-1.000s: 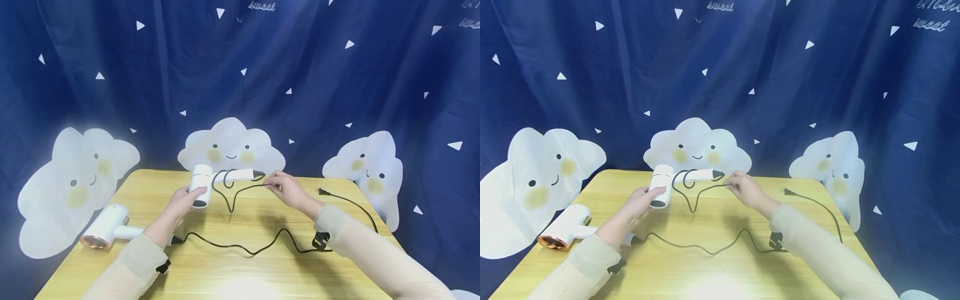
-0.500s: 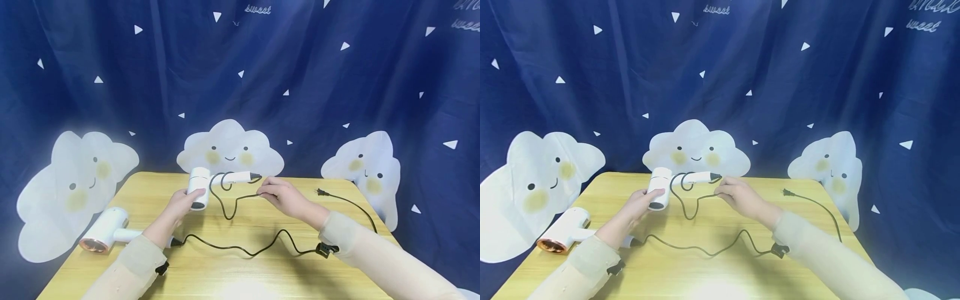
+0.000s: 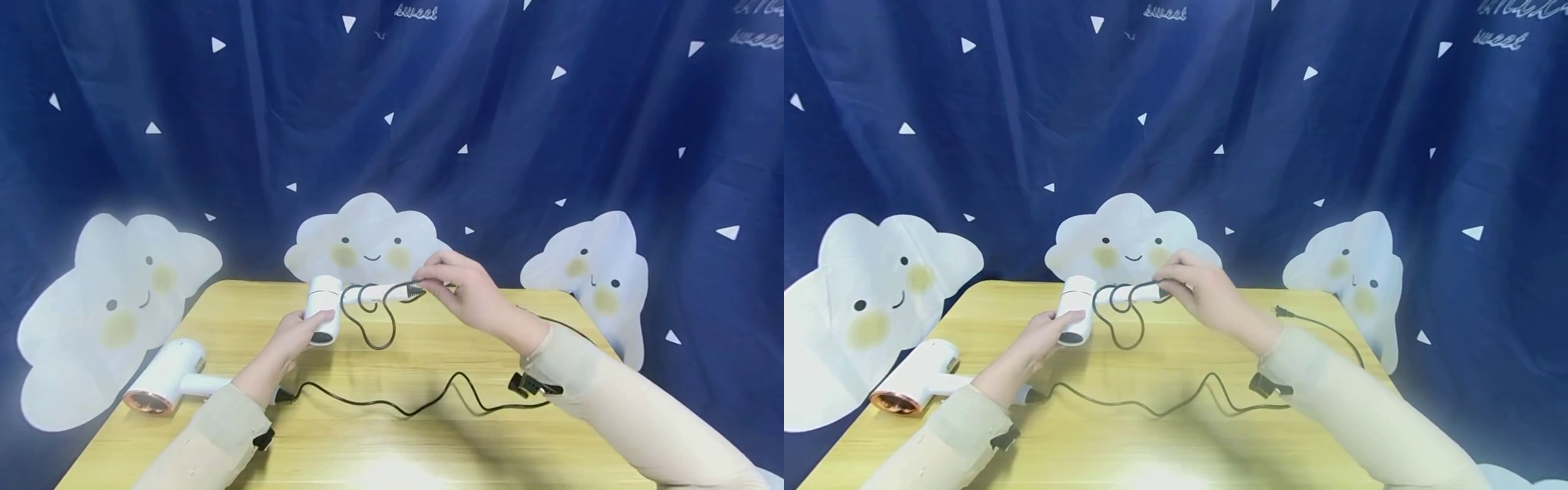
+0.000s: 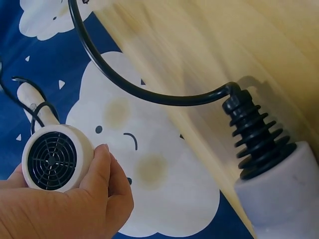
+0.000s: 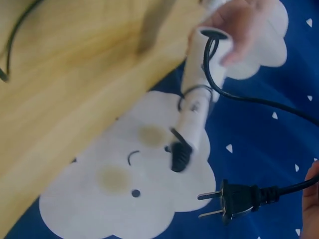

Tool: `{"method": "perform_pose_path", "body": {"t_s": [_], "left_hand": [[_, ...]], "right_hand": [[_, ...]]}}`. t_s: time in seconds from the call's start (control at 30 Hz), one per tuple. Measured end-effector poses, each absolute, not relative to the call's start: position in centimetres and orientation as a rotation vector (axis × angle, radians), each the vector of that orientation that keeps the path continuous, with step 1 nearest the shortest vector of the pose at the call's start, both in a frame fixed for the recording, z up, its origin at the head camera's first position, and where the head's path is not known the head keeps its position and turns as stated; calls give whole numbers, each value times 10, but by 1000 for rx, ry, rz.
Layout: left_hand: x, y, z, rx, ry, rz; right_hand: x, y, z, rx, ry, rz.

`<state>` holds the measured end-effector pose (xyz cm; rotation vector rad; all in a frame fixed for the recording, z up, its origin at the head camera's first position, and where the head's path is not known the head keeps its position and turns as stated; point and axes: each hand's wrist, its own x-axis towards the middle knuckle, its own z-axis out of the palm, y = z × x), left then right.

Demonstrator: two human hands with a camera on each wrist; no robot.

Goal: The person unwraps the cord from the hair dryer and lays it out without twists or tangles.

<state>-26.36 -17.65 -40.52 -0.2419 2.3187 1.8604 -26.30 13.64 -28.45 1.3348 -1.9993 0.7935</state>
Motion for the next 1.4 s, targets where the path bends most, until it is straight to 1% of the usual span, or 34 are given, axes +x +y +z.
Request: {"method": "perform_pose_path", "body": {"t_s": [0.33,0.63,0.93,1.1,1.4], "left_hand": [[-262,-175,-411,-209,2332,1815],[-260,-177,-414,-195,2335,1798],[-258,-177,-414,-188,2343,1791],[-258,-176,-414,-174,2348,1792],[-257,-180,-414,-150,2340,1799]], "right_hand": [[-286,130,-251,1179,-1930,904],[-302,127,-237,1046,-1953,878],[-314,128,-235,914,-1963,854],[-326,132,-238,811,-1955,860],[-351,154,-252,587,-2046,839]]}}
